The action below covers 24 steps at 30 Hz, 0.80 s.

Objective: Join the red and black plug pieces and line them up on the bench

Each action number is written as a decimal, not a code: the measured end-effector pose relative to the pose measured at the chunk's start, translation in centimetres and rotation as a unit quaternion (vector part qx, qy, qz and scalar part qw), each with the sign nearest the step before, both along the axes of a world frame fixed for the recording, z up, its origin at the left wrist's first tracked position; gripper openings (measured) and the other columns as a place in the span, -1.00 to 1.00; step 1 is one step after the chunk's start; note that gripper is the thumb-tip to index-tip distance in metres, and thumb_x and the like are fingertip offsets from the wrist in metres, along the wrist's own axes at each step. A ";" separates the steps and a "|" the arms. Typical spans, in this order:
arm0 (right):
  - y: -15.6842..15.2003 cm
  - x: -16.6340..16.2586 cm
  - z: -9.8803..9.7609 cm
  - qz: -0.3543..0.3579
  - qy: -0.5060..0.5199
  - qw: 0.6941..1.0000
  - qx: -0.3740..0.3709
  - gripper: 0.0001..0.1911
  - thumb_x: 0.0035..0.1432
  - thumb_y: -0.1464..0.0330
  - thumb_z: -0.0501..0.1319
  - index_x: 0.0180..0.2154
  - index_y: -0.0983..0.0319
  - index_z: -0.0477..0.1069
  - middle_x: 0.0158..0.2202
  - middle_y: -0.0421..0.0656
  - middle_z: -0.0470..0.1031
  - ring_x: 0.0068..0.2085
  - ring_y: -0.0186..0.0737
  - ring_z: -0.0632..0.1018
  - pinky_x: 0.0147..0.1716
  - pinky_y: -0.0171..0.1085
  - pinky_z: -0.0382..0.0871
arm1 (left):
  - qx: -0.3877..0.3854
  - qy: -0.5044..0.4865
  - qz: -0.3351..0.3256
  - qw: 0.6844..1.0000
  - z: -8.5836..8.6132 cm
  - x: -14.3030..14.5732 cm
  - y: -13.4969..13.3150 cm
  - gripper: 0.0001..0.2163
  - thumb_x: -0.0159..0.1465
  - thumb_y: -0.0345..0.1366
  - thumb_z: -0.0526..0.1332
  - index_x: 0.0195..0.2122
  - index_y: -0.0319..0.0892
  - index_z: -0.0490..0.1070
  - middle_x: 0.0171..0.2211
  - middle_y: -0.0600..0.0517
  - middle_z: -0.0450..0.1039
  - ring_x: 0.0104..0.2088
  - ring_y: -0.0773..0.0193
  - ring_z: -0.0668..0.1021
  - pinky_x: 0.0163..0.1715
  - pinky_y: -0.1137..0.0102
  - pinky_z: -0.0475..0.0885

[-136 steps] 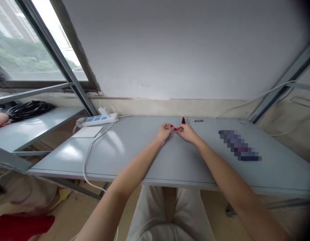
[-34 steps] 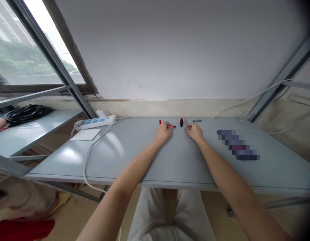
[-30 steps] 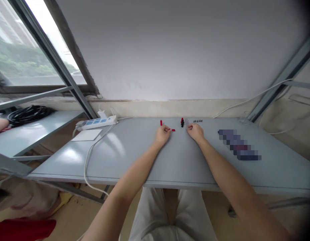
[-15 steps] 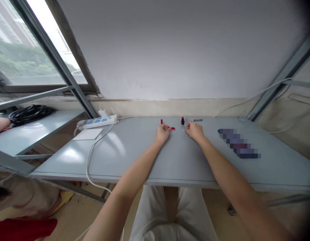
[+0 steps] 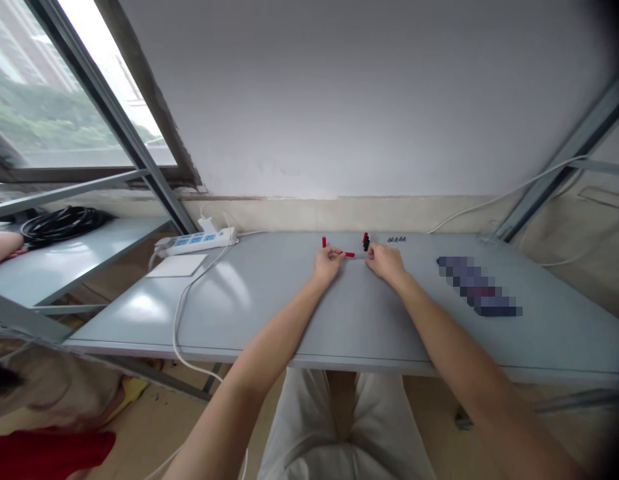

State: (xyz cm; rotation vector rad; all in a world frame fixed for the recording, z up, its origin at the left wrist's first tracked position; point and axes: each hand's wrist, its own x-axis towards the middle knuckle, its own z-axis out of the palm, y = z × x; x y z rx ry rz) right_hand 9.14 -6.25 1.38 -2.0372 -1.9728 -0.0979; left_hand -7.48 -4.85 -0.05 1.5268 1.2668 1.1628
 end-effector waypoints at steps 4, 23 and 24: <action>0.0 0.0 -0.1 0.002 0.003 1.000 0.002 -0.85 0.05 0.40 0.12 -0.27 0.23 0.38 -0.32 -0.06 0.50 -0.25 -0.14 0.50 -0.26 -0.23 0.23 | -0.008 -0.008 0.001 1.000 0.2 0.1 0.0 -0.92 0.14 -0.36 0.20 -0.36 -0.25 0.38 -0.41 -0.04 0.49 -0.49 0.41 0.45 -0.50 0.50 0.35; -0.6 -1.7 0.1 0.100 0.040 0.993 0.049 -0.78 0.07 0.43 0.13 -0.18 0.21 0.37 -0.22 -0.07 0.50 -0.18 -0.15 0.48 -0.22 -0.25 0.23 | -0.059 -0.074 -0.029 0.995 1.5 0.2 -1.4 -0.96 0.15 -0.39 0.20 -0.42 -0.24 0.37 -0.41 -0.05 0.52 -0.48 0.38 0.50 -0.45 0.43 0.40; -0.6 -1.8 0.1 0.104 0.041 0.993 0.049 -0.77 0.08 0.43 0.13 -0.17 0.21 0.37 -0.22 -0.07 0.50 -0.17 -0.15 0.48 -0.22 -0.25 0.24 | -0.060 -0.075 -0.029 0.995 1.5 0.2 -1.5 -0.96 0.15 -0.39 0.20 -0.42 -0.25 0.37 -0.41 -0.05 0.52 -0.48 0.38 0.50 -0.45 0.43 0.40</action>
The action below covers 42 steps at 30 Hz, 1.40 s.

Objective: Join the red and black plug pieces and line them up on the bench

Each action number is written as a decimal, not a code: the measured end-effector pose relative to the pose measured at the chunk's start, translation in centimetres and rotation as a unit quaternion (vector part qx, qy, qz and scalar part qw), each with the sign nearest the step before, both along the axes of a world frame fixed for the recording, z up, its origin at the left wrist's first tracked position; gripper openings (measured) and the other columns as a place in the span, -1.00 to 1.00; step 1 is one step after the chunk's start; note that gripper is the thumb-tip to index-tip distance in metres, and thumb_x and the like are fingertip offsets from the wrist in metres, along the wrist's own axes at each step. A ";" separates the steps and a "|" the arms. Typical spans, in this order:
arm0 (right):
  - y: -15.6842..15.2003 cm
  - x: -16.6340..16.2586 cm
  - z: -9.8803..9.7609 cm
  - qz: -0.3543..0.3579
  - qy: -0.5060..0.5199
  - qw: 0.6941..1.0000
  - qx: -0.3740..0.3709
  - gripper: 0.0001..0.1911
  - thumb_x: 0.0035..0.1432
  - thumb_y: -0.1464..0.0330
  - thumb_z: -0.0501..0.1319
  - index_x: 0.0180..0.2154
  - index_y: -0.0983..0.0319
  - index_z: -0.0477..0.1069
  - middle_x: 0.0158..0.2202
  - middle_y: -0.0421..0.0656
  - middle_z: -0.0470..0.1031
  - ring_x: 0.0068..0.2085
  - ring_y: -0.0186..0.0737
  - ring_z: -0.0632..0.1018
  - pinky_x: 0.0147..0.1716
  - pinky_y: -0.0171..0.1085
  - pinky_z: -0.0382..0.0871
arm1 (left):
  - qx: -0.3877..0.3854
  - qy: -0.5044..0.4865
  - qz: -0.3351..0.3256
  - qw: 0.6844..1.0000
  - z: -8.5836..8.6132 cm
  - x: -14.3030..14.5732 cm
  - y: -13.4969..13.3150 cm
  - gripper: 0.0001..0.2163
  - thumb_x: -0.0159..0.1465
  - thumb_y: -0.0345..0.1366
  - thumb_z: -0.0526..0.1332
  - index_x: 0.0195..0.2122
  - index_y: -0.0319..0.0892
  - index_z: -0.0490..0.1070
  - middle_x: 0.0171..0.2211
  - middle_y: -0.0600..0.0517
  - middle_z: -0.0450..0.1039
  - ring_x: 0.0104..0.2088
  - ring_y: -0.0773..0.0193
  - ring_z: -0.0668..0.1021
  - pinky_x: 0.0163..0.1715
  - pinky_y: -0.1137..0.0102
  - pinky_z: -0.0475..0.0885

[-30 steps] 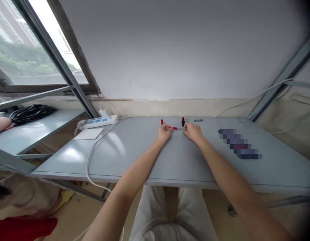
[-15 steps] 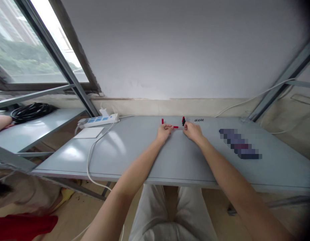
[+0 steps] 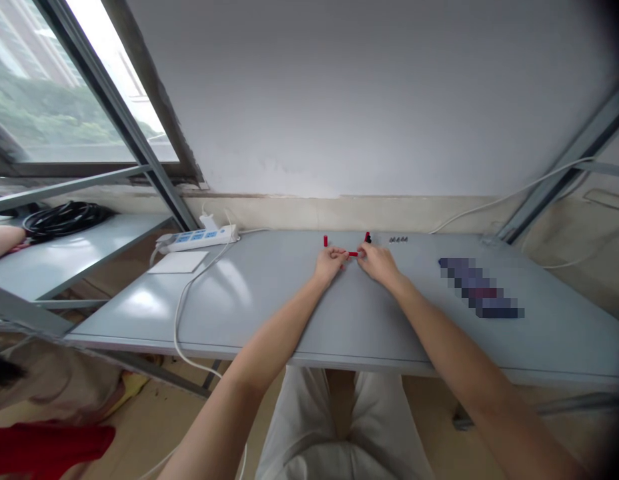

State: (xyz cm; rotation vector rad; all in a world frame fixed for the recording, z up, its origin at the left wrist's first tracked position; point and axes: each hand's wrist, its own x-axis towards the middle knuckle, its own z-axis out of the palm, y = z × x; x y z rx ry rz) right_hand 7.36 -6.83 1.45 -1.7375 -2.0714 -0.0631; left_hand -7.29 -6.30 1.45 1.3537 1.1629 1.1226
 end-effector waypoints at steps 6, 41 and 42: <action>0.2 0.2 -0.6 0.004 0.021 1.000 0.000 -0.82 0.09 0.40 0.13 -0.23 0.20 0.43 -0.27 -0.10 0.51 -0.23 -0.17 0.50 -0.24 -0.26 0.26 | 0.005 -0.003 -0.004 1.000 -0.3 0.2 0.3 -0.92 0.15 -0.37 0.21 -0.33 -0.25 0.40 -0.42 -0.03 0.51 -0.56 0.45 0.43 -0.49 0.48 0.38; 7.1 -6.2 -2.2 -0.096 0.162 0.979 -0.073 -0.80 0.04 0.28 0.16 -0.31 0.18 0.50 -0.27 -0.09 0.55 -0.19 -0.15 0.52 -0.25 -0.27 0.29 | -0.015 -0.136 0.205 0.969 -0.5 -3.2 3.7 -0.95 0.20 -0.38 0.08 -0.39 -0.22 0.29 -0.46 0.01 0.41 -0.60 0.47 0.35 -0.53 0.51 0.29; 7.1 -6.2 -2.2 -0.098 0.161 0.979 -0.074 -0.80 0.03 0.28 0.16 -0.31 0.18 0.50 -0.26 -0.10 0.55 -0.18 -0.15 0.52 -0.25 -0.27 0.29 | -0.015 -0.136 0.204 0.970 -0.5 -3.1 3.7 -0.94 0.20 -0.38 0.08 -0.40 -0.22 0.28 -0.47 0.01 0.40 -0.60 0.47 0.35 -0.53 0.51 0.29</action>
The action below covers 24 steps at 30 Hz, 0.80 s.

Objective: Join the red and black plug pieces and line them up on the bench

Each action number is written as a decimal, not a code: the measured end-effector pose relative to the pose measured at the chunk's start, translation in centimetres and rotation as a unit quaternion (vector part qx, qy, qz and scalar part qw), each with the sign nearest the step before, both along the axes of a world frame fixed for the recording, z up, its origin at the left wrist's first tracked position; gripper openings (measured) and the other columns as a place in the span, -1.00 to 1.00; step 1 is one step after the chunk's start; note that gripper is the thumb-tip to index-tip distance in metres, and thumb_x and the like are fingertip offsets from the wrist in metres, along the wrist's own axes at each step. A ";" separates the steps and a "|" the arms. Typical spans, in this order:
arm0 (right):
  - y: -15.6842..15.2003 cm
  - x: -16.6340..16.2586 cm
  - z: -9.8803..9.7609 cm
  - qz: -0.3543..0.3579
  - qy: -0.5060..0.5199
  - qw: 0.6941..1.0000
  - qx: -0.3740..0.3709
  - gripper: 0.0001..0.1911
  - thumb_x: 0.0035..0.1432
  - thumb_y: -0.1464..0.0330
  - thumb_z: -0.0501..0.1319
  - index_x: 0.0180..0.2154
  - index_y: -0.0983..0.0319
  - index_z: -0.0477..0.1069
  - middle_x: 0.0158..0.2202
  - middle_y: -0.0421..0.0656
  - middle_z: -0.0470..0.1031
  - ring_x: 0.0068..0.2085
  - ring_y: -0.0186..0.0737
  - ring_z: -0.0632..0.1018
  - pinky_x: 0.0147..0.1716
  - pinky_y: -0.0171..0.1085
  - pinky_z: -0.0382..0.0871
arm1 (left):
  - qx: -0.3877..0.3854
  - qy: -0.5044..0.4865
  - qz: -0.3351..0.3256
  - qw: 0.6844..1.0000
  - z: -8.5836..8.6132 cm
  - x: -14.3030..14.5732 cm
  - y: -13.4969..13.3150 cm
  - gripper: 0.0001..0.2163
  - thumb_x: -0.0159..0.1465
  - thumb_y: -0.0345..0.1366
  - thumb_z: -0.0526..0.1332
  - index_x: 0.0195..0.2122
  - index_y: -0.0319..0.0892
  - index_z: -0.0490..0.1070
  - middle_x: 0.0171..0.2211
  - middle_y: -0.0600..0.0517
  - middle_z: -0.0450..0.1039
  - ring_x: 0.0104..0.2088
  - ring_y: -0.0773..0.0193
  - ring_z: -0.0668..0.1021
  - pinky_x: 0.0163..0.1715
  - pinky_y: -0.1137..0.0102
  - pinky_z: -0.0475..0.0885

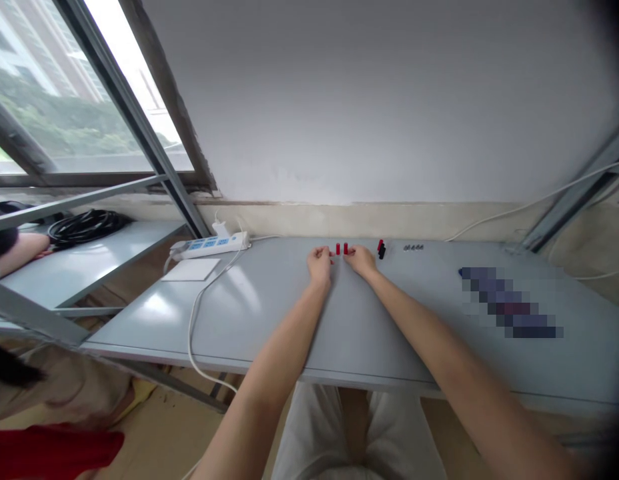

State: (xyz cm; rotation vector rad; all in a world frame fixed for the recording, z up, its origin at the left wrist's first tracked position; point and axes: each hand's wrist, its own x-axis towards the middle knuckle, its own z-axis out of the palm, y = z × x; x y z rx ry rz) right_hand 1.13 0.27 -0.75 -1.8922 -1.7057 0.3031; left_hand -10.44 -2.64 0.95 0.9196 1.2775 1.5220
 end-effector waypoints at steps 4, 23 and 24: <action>0.1 0.0 0.0 -0.001 -0.004 1.000 -0.006 -0.80 0.03 0.28 0.17 -0.30 0.16 0.51 -0.26 -0.11 0.55 -0.18 -0.16 0.51 -0.25 -0.28 0.28 | 0.002 0.001 -0.005 1.000 0.1 0.0 -0.2 -0.93 0.20 -0.39 0.08 -0.42 -0.22 0.28 -0.47 0.01 0.40 -0.58 0.46 0.36 -0.53 0.51 0.29; -5.3 4.2 2.3 0.129 -0.170 0.973 0.090 -0.75 0.16 0.38 0.03 -0.22 0.24 0.46 -0.17 -0.03 0.49 -0.11 -0.14 0.45 -0.08 -0.22 0.21 | 0.059 0.081 -0.023 0.995 -0.2 0.3 -0.2 -0.91 0.20 -0.37 0.08 -0.43 -0.21 0.32 -0.51 0.01 0.38 -0.55 0.40 0.39 -0.49 0.48 0.29; -6.0 4.8 2.4 0.124 -0.162 0.974 0.096 -0.74 0.17 0.37 0.02 -0.24 0.23 0.47 -0.20 -0.05 0.50 -0.14 -0.15 0.46 -0.11 -0.23 0.22 | 0.071 0.094 -0.028 0.993 -0.3 0.4 -0.2 -0.91 0.20 -0.36 0.08 -0.43 -0.21 0.32 -0.52 0.01 0.38 -0.55 0.40 0.39 -0.48 0.48 0.29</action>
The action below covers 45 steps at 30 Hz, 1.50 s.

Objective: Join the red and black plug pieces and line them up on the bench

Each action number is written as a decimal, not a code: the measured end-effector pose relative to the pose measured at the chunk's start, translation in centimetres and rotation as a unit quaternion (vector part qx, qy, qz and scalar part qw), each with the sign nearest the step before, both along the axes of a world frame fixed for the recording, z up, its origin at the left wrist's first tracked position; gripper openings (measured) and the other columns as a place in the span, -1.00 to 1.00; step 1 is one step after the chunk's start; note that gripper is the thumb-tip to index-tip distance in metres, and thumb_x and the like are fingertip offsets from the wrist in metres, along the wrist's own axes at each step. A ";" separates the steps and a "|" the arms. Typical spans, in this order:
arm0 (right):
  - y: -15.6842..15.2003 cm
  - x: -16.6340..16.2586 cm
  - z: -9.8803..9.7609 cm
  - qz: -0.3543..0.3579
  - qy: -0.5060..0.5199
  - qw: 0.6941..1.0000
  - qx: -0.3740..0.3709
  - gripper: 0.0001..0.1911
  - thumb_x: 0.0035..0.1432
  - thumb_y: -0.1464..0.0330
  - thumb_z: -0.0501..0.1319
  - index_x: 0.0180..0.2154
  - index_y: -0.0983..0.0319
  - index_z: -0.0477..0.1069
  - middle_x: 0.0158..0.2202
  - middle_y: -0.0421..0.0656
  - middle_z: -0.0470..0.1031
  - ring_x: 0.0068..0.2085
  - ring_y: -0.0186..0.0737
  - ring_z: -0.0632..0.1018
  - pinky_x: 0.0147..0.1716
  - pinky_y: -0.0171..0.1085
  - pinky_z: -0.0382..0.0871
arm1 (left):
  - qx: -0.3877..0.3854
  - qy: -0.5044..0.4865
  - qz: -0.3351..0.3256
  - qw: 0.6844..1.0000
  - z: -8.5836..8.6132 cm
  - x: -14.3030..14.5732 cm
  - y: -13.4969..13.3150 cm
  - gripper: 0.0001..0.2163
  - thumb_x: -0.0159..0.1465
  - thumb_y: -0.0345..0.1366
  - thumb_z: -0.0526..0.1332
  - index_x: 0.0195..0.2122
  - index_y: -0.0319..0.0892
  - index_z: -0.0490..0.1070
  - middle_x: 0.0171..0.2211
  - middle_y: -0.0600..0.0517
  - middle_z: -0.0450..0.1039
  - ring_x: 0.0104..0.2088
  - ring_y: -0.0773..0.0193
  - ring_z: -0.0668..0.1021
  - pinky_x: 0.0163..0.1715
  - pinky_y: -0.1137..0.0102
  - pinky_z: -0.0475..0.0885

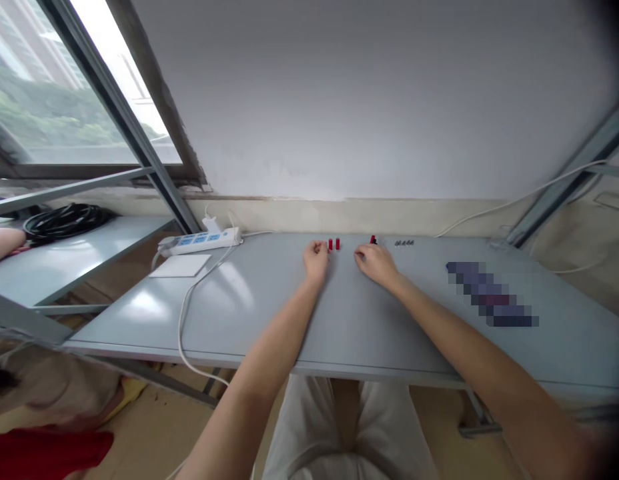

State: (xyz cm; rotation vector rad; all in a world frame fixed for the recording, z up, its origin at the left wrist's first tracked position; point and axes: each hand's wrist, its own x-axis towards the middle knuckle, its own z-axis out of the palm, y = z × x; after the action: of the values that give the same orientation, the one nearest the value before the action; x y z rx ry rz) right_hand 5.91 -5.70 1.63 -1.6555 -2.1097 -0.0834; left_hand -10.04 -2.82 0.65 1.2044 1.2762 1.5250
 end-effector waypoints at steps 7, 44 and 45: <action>-1.5 4.9 -0.3 -0.086 0.041 0.994 -0.052 -0.76 0.12 0.33 0.09 -0.25 0.23 0.49 -0.28 -0.08 0.53 -0.25 -0.18 0.50 -0.24 -0.28 0.28 | 0.069 0.131 -0.042 0.988 -0.7 0.7 -0.3 -0.91 0.20 -0.35 0.11 -0.43 -0.19 0.35 -0.59 0.07 0.32 -0.53 0.38 0.39 -0.40 0.48 0.29; -0.4 5.5 -3.0 -0.108 -0.026 0.982 -0.150 -0.51 0.21 0.22 -0.04 0.13 0.23 0.23 0.20 0.04 0.17 0.17 0.06 0.20 0.07 0.05 0.09 | 0.115 0.351 -0.114 0.922 -0.2 6.7 0.0 -0.87 0.07 -0.45 0.23 -0.51 -0.13 0.28 -0.46 -0.02 0.35 -0.22 0.12 0.45 -0.14 0.30 0.29; -0.4 5.4 -3.1 -0.111 -0.023 0.982 -0.154 -0.51 0.21 0.22 -0.05 0.14 0.23 0.21 0.21 0.03 0.14 0.19 0.05 0.17 0.09 0.07 0.06 | 0.118 0.354 -0.116 0.921 -0.2 6.4 -0.3 -0.87 0.07 -0.44 0.23 -0.51 -0.13 0.28 -0.47 -0.02 0.35 -0.23 0.13 0.45 -0.15 0.31 0.30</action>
State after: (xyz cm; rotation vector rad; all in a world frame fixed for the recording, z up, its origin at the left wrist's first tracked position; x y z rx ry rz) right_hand 11.34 -6.06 -1.46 -2.0836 -2.0430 0.1440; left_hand -3.66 -3.08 0.49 2.1127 1.3353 1.1165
